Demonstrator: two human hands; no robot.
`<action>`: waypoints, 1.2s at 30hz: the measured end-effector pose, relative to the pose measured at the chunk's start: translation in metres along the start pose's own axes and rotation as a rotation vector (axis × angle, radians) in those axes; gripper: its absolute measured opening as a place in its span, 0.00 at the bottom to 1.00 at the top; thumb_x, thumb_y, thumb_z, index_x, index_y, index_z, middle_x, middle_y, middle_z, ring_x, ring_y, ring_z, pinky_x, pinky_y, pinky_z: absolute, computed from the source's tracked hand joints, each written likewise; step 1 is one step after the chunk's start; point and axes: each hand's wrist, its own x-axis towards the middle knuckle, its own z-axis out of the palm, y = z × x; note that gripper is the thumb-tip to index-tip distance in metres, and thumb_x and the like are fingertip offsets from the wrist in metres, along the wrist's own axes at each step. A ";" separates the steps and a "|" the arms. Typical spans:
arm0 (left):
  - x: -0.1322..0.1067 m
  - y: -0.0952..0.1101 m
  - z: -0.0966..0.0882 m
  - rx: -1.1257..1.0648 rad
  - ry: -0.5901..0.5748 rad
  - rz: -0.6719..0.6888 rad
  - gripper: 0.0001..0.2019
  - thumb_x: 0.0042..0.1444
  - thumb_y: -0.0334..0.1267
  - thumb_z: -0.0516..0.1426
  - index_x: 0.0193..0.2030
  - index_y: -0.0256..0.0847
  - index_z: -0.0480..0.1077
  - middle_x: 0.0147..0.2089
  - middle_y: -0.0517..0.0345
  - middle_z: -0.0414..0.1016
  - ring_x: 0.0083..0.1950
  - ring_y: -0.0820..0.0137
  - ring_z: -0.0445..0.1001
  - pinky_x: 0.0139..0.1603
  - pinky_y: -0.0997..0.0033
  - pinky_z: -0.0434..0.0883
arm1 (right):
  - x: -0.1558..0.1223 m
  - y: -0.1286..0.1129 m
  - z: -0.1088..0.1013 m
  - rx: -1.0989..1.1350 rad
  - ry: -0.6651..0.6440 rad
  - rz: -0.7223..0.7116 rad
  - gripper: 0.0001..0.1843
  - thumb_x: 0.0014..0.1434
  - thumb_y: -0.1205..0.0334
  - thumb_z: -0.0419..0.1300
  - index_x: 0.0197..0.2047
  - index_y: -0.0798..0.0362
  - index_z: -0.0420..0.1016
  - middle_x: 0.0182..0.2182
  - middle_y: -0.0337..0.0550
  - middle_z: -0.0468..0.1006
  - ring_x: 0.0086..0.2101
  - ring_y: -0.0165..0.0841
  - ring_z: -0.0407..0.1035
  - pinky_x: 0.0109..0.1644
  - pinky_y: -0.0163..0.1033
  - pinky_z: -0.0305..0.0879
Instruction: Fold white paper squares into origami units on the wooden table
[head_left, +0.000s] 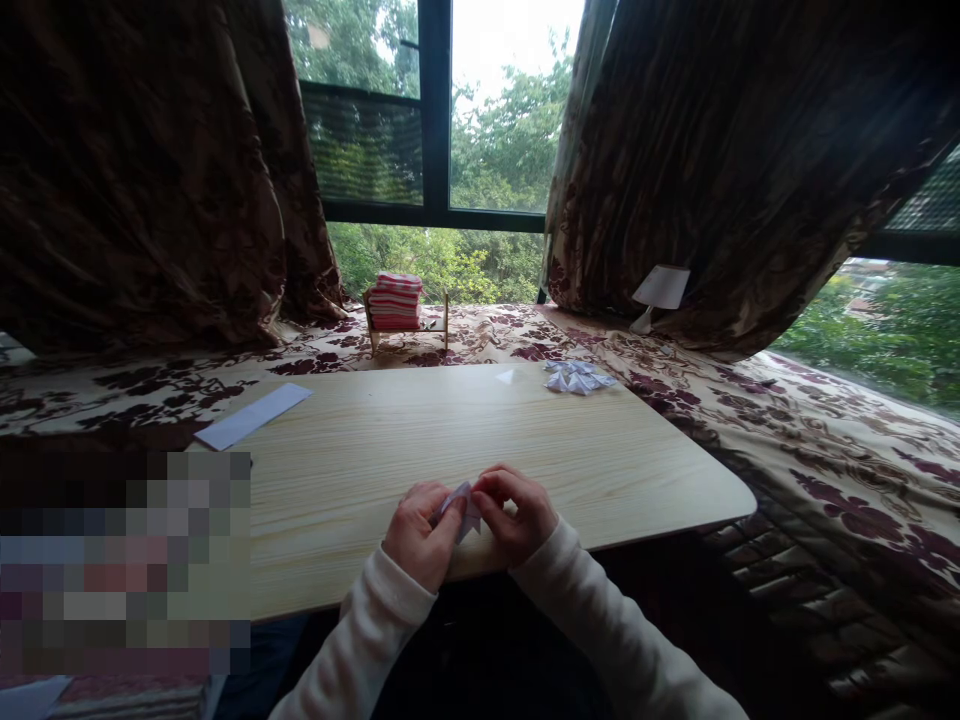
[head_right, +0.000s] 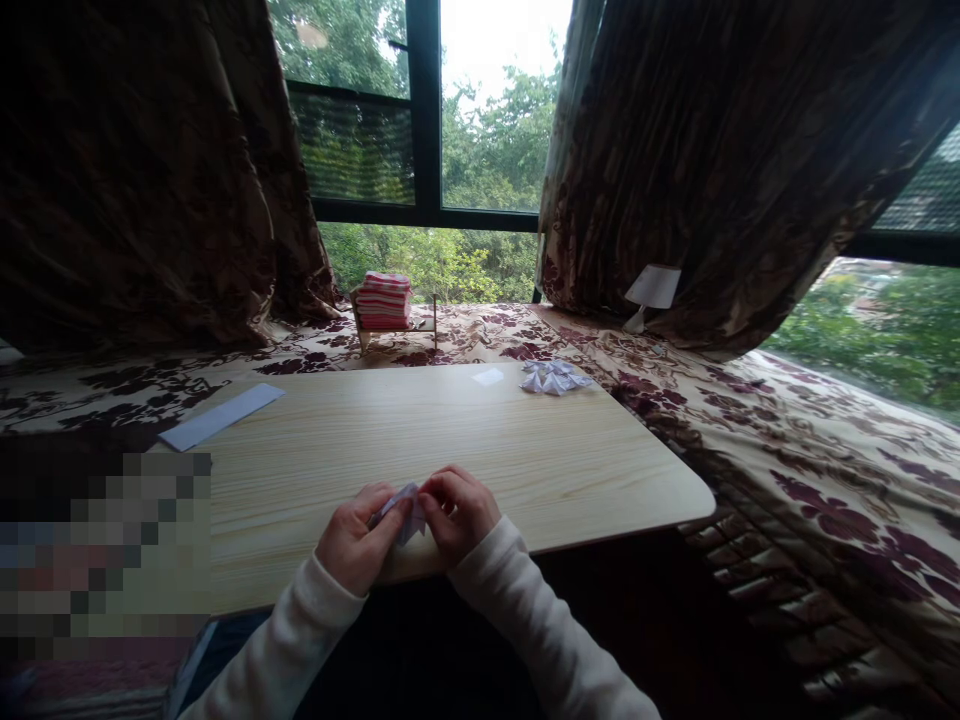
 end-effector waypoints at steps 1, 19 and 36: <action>0.000 0.000 0.000 0.010 -0.003 0.004 0.14 0.54 0.40 0.48 0.23 0.38 0.67 0.26 0.55 0.67 0.33 0.68 0.65 0.37 0.70 0.64 | 0.000 0.000 0.000 -0.008 0.000 0.010 0.04 0.51 0.68 0.54 0.27 0.54 0.69 0.25 0.40 0.68 0.23 0.27 0.62 0.25 0.32 0.62; 0.001 0.006 0.000 0.111 0.034 -0.005 0.12 0.51 0.36 0.47 0.21 0.38 0.66 0.22 0.60 0.63 0.29 0.72 0.63 0.32 0.73 0.63 | 0.000 -0.002 0.000 -0.024 0.004 0.045 0.05 0.50 0.68 0.53 0.26 0.54 0.68 0.24 0.39 0.68 0.23 0.27 0.62 0.24 0.32 0.60; 0.000 0.003 0.001 0.158 0.004 0.032 0.12 0.51 0.34 0.47 0.23 0.37 0.69 0.23 0.57 0.66 0.30 0.70 0.63 0.35 0.71 0.63 | -0.002 -0.004 0.001 -0.106 -0.035 0.062 0.04 0.53 0.68 0.51 0.28 0.54 0.65 0.25 0.39 0.66 0.24 0.27 0.60 0.27 0.32 0.60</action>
